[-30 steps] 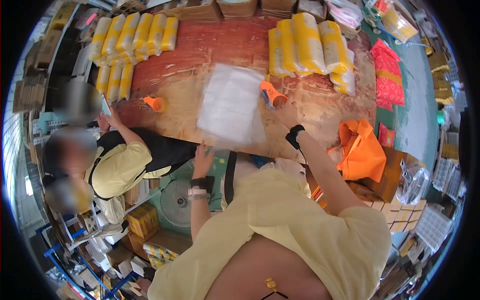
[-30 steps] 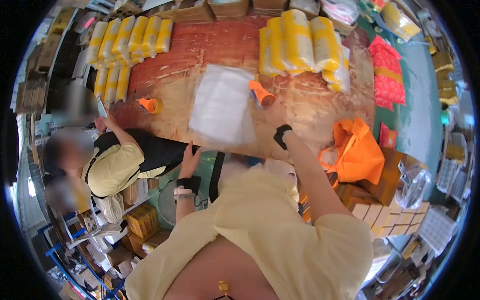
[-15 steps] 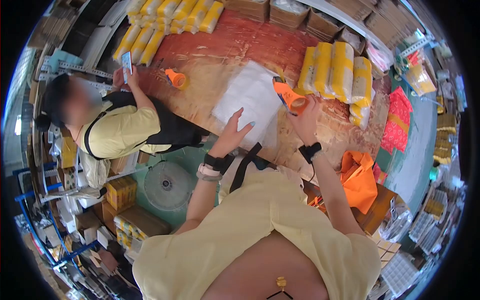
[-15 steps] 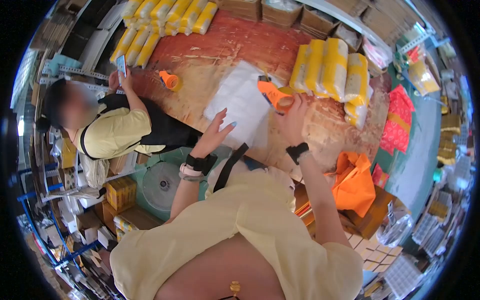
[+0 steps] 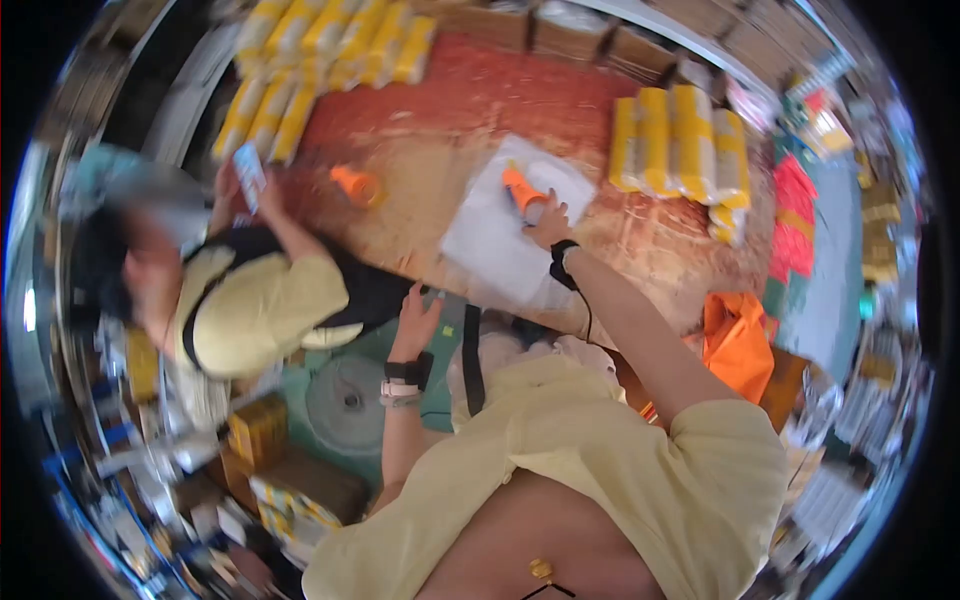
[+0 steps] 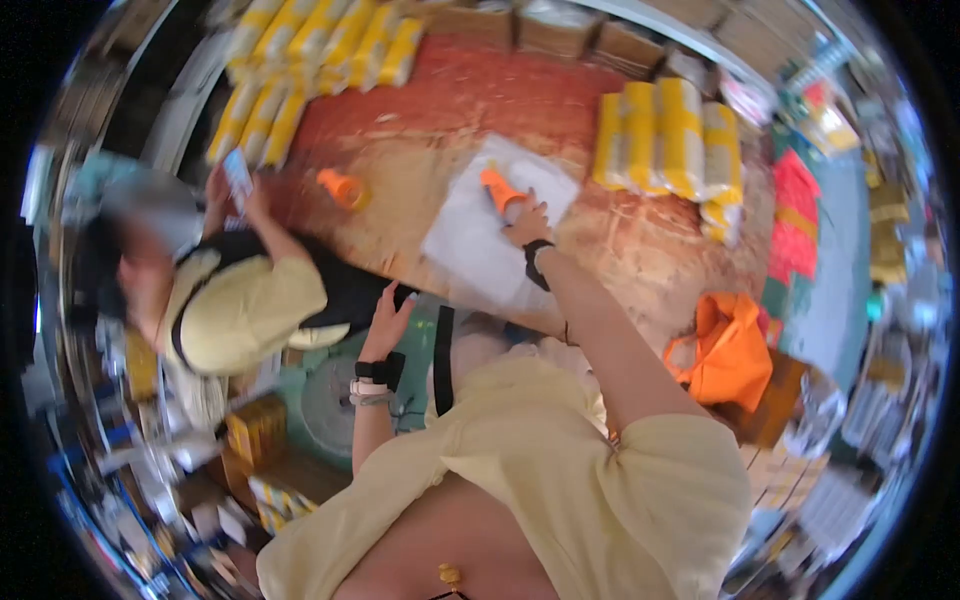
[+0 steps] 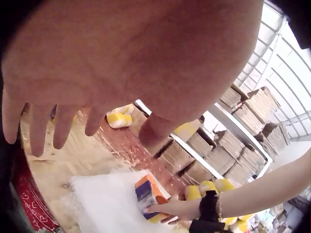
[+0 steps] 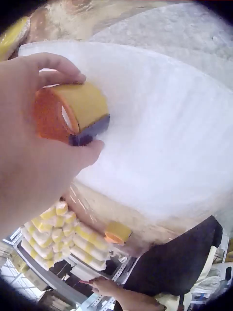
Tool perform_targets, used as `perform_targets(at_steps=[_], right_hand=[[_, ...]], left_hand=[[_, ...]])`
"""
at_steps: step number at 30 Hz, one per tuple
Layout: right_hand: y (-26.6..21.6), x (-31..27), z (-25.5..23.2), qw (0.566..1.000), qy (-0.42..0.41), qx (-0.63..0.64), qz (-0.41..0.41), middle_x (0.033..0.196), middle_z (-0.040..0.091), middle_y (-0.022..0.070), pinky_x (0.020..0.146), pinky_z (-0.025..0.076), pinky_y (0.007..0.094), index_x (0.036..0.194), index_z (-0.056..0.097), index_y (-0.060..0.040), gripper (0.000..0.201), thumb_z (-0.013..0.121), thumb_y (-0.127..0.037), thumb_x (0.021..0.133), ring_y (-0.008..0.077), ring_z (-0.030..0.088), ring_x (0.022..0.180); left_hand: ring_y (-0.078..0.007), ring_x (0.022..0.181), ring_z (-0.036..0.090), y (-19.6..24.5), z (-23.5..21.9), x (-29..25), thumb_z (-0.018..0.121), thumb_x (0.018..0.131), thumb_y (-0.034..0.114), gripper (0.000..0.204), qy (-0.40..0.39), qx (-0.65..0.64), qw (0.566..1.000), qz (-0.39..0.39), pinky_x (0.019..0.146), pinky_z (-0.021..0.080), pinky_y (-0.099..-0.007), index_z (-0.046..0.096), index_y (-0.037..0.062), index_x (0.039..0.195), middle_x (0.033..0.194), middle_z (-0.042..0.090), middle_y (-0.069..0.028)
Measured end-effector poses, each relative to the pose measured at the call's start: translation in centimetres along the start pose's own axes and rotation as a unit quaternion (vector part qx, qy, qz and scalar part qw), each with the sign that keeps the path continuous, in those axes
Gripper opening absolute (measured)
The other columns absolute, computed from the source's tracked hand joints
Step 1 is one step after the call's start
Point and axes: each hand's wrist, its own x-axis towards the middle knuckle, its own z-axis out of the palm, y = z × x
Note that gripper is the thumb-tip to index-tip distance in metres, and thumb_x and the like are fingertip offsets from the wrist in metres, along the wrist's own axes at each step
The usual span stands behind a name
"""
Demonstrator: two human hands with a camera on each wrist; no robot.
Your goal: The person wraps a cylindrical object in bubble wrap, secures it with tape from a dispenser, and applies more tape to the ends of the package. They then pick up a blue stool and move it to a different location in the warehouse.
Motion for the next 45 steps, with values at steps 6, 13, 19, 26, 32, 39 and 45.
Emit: perform_targets(at_steps=[6, 13, 19, 26, 32, 39, 45], right_hand=[[10.9, -10.7, -5.2, 0.977, 0.141, 0.157, -0.014, 0.122, 0.059, 0.0334, 0.097, 0.047, 0.0473, 0.142, 0.043, -0.0002, 0.072, 0.069, -0.024, 0.080, 0.0408, 0.058, 0.118], [23.7, -40.4, -2.0, 0.821, 0.307, 0.251, 0.410, 0.086, 0.070, 0.0119, 0.075, 0.054, 0.0358, 0.105, 0.068, -0.0050, 0.030, 0.064, -0.010, 0.075, 0.0243, 0.068, 0.084], [21.9, -60.6, 10.6, 0.571, 0.403, 0.336, 0.631, 0.084, 0.072, 0.0114, 0.072, 0.054, 0.0335, 0.103, 0.071, -0.0055, 0.033, 0.067, -0.011, 0.071, 0.0220, 0.070, 0.080], [19.6, -65.9, 23.6, 0.406, 0.297, 0.514, 0.695, 0.087, 0.073, 0.0142, 0.071, 0.056, 0.0343, 0.099, 0.072, -0.0051, 0.026, 0.064, -0.015, 0.077, 0.0231, 0.072, 0.077], [20.6, -63.1, 38.9, 0.421, 0.127, 0.538, 0.719, 0.094, 0.071, 0.0171, 0.073, 0.055, 0.0398, 0.100, 0.071, -0.0012, 0.035, 0.072, -0.022, 0.071, 0.0280, 0.069, 0.084], [18.7, -61.6, 40.7, 0.292, 0.179, 0.602, 0.721, 0.129, 0.060, 0.0249, 0.104, 0.045, 0.0423, 0.138, 0.049, -0.0071, 0.065, 0.062, -0.022, 0.076, 0.0376, 0.057, 0.123], [9.1, -57.3, 39.1, -0.017, 0.335, 0.639, 0.693, 0.108, 0.070, 0.0173, 0.083, 0.056, 0.0438, 0.127, 0.061, -0.0070, 0.052, 0.066, -0.023, 0.078, 0.0314, 0.069, 0.097]], left_hand=[[-0.0453, 0.124, 0.050, 1.2, 4.6, 11.4, 0.061, 0.090, 0.034, 0.065, -0.169, 0.175, 0.955, 0.169, 0.104, 0.041, -0.0484, 0.042, -0.0003, 0.141, 0.132, 0.052, -0.0311], [-0.0298, 0.089, 0.068, 10.4, 9.9, 14.2, 0.066, 0.086, 0.011, 0.033, -0.275, 0.096, 0.888, 0.357, 0.085, 0.052, -0.0391, 0.060, 0.0024, 0.118, 0.092, 0.069, -0.0169], [-0.0256, 0.084, 0.066, 15.5, 18.4, 10.3, 0.067, 0.081, 0.006, 0.026, -0.389, 0.137, 0.786, 0.461, 0.080, 0.051, -0.0367, 0.062, 0.0015, 0.107, 0.087, 0.068, -0.0128], [-0.0205, 0.084, 0.065, 19.1, 25.7, 1.0, 0.065, 0.081, 0.005, 0.024, -0.476, 0.202, 0.706, 0.483, 0.078, 0.051, -0.0342, 0.063, 0.0019, 0.105, 0.085, 0.066, -0.0093], [-0.0178, 0.081, 0.063, 19.3, 29.9, -7.4, 0.066, 0.082, 0.006, 0.018, -0.474, 0.351, 0.638, 0.495, 0.077, 0.051, -0.0317, 0.061, 0.0028, 0.098, 0.085, 0.064, -0.0069], [-0.0171, 0.079, 0.066, 15.3, 37.4, -14.9, 0.069, 0.080, 0.004, 0.013, -0.600, 0.427, 0.517, 0.436, 0.075, 0.053, -0.0308, 0.064, 0.0007, 0.092, 0.084, 0.068, -0.0076], [-0.0180, 0.070, 0.067, 15.9, 43.4, -28.3, 0.072, 0.080, 0.005, 0.016, -0.662, 0.428, 0.291, 0.542, 0.066, 0.055, -0.0324, 0.062, -0.0003, 0.091, 0.076, 0.068, -0.0094]])
